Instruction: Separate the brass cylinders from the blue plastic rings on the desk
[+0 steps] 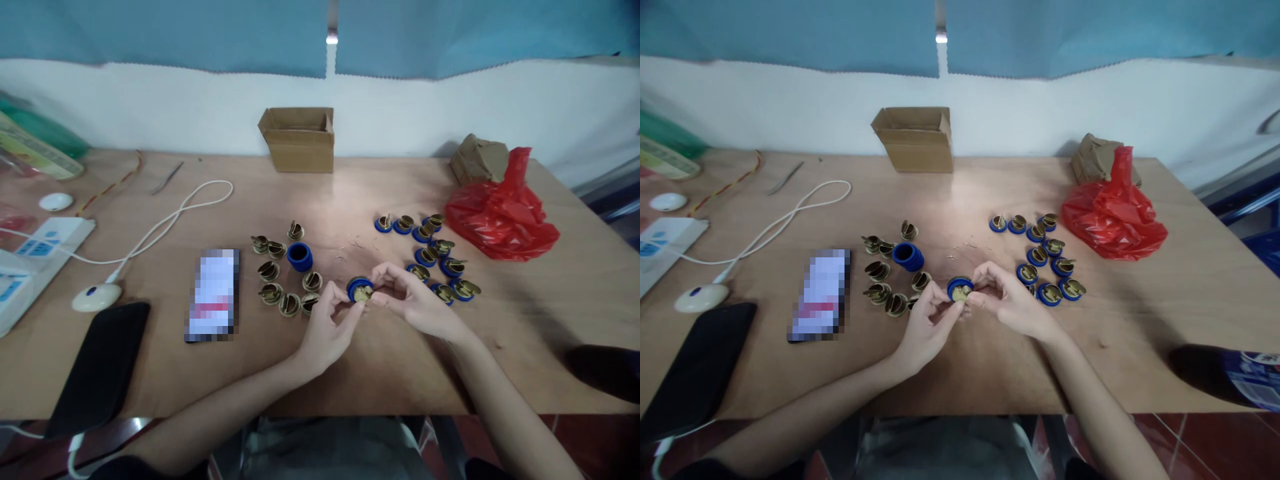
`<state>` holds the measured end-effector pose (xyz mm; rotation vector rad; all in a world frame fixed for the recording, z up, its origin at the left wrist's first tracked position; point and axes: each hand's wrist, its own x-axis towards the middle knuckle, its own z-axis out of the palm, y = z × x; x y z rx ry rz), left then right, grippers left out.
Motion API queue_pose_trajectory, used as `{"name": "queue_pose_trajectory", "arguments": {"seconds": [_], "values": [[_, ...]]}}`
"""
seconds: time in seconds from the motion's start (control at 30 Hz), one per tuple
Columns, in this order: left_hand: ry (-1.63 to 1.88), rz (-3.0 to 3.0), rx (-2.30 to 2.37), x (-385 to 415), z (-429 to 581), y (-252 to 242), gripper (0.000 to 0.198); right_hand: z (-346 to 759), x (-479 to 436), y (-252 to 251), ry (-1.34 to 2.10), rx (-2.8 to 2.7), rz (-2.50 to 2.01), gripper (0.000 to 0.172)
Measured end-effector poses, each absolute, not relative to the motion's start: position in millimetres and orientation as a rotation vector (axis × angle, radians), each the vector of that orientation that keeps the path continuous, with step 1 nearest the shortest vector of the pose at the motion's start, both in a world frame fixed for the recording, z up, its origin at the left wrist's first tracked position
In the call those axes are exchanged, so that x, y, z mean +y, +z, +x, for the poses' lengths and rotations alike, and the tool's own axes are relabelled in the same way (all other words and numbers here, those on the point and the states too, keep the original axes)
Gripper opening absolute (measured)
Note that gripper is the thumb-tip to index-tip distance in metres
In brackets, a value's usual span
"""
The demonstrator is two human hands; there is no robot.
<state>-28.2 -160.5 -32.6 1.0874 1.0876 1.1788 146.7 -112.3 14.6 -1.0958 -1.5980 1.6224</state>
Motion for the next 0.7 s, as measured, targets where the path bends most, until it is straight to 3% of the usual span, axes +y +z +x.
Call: {"name": "queue_pose_trajectory", "arguments": {"seconds": [0.7], "values": [[1.231, 1.077, 1.135, -156.9, -27.3, -27.9, 0.019, 146.1, -113.4, 17.8, 1.688, -1.496, -1.110, 0.037]]}}
